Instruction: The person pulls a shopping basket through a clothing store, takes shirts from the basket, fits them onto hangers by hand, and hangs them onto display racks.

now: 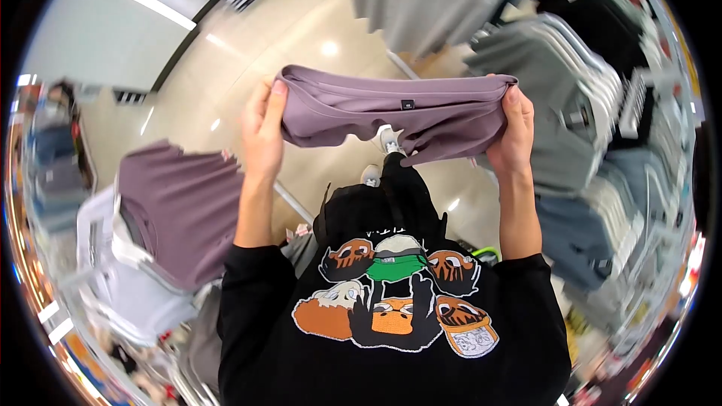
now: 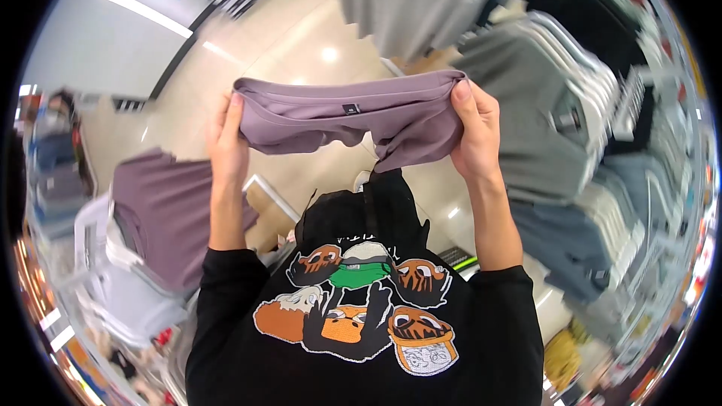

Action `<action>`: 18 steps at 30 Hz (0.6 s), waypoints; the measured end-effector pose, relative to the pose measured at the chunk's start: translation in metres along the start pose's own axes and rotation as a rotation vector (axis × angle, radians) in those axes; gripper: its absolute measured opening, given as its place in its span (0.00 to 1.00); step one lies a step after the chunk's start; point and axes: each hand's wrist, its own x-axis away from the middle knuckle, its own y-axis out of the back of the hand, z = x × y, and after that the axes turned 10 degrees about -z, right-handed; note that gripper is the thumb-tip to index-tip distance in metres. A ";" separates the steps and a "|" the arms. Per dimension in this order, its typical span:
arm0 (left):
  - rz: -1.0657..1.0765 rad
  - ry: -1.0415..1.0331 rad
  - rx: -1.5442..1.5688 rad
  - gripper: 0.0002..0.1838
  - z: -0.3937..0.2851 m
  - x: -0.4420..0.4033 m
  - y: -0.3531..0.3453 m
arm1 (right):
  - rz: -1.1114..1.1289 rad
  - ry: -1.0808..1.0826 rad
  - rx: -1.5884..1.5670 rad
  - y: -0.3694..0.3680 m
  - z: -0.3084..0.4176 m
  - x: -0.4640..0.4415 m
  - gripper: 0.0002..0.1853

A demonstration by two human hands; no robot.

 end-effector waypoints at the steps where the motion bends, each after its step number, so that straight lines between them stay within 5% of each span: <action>1: -0.058 0.012 0.033 0.13 0.003 0.006 0.010 | 0.036 -0.051 -0.006 -0.016 -0.007 -0.013 0.22; 11: -0.545 0.094 -0.135 0.13 -0.029 0.072 0.066 | 0.375 -0.645 -0.019 -0.146 -0.066 -0.115 0.19; 18: -0.876 0.109 -0.303 0.13 -0.040 0.129 0.069 | 0.646 -0.835 0.105 -0.222 -0.100 -0.124 0.19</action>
